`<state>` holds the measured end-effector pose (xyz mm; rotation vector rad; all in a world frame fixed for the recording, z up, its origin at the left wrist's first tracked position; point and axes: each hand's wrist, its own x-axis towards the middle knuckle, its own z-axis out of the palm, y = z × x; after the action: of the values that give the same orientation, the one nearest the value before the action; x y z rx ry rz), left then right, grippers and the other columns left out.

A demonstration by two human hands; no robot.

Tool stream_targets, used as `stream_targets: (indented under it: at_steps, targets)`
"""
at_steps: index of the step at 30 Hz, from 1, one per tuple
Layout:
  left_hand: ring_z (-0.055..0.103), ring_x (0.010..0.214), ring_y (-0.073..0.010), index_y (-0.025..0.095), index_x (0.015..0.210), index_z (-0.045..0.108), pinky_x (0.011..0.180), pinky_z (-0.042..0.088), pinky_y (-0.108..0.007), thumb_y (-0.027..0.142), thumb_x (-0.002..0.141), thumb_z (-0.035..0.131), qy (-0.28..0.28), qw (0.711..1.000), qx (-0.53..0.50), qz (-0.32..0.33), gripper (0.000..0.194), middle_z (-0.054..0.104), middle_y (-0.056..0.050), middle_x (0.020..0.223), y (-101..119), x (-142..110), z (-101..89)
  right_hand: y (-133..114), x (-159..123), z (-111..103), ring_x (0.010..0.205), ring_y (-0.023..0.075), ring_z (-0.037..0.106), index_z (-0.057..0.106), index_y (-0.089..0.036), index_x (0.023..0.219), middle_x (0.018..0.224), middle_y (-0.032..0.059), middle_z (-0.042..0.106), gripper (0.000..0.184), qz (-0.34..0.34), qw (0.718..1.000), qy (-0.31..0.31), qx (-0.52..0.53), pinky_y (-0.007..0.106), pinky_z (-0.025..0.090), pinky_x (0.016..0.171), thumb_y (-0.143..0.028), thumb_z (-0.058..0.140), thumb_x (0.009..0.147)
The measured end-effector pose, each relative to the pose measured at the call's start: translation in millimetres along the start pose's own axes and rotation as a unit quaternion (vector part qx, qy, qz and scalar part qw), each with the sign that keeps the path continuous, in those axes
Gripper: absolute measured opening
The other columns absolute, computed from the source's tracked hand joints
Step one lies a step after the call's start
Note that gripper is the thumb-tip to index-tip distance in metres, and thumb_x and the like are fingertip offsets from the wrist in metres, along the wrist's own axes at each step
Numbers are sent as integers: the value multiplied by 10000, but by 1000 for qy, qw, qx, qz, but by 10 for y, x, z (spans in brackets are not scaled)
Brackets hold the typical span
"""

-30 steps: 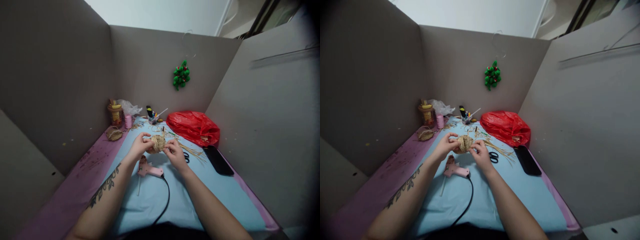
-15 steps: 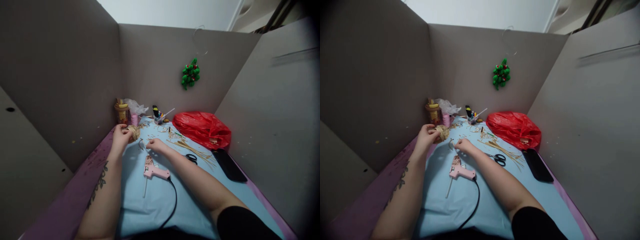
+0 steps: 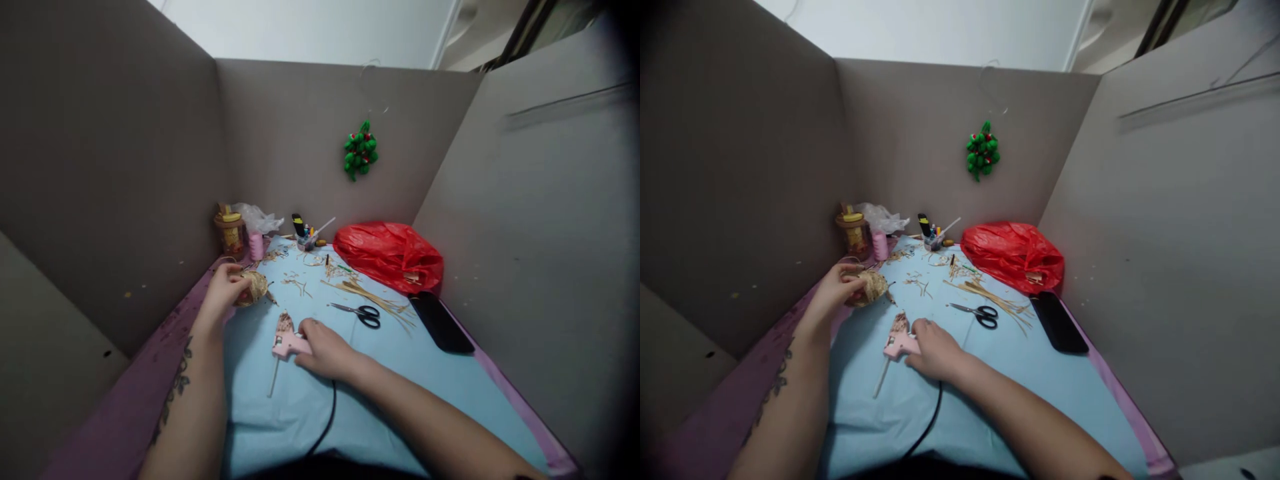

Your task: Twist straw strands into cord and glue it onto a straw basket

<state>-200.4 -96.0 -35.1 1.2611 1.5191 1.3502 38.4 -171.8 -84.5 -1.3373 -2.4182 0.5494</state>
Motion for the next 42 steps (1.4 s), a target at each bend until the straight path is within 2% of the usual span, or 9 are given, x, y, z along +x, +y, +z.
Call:
stream_targets:
  at_steps: [8,14,18,21,27,32,34,37,42]
  targets:
    - [527,391,-115,171,965,430,408,404,-202,278,510,730,-16,998,-22,-65,555,567,59,533,-50,-241,-7,243,-117,-185,813,205,531,505,-179,962,881,75,597,199,-10,994,47,-98,286,346,660,-280,553,797]
    - [590,486,-150,183,964,434,469,455,-235,315,493,758,-73,995,1,-72,586,603,31,584,-238,-122,-7,612,-159,-439,817,186,542,586,-193,901,886,49,611,229,3,996,86,-35,270,364,671,-362,638,756]
    - [588,507,-164,166,918,481,464,446,-245,346,470,757,-18,998,55,-34,556,590,18,607,-346,-46,-54,1122,-32,-695,835,182,547,642,-170,823,863,71,618,194,123,968,211,-57,294,385,763,-254,471,861]
    - [581,563,-156,157,887,519,511,455,-248,353,505,741,58,997,46,25,483,592,5,650,-320,-40,-48,1485,106,-754,944,229,529,661,-149,851,934,120,615,137,235,946,207,-85,323,378,815,-211,576,763]
    - [415,409,-93,178,731,548,412,307,-193,435,686,605,61,995,41,68,267,456,61,475,-170,-166,91,1819,227,-718,845,240,569,602,-150,723,819,127,627,86,305,927,212,-58,318,397,707,-235,599,732]
    - [381,458,-105,189,542,464,437,291,-200,409,765,505,18,990,39,134,316,379,44,463,98,-356,497,1666,100,-929,623,164,562,502,-183,832,702,40,604,149,279,919,280,16,268,389,587,-299,409,848]
    - [447,532,-115,180,561,520,490,341,-199,382,757,528,-42,988,29,147,282,476,22,534,273,-471,778,1439,20,-972,492,131,502,446,-206,778,599,-20,548,181,218,903,310,204,235,355,487,-384,467,810]
    - [541,629,-140,180,809,670,523,394,-207,354,708,621,-232,969,6,88,207,612,-10,681,477,-648,1215,1011,-109,-904,370,75,389,397,-218,746,558,-58,524,312,131,849,199,472,198,271,393,-499,533,756]
    - [611,802,-157,151,881,661,746,470,-259,441,760,607,-356,914,-195,6,319,668,-66,850,399,-792,1621,603,-258,-653,363,72,436,444,-202,816,525,-52,552,395,137,792,62,591,185,292,390,-546,608,713]
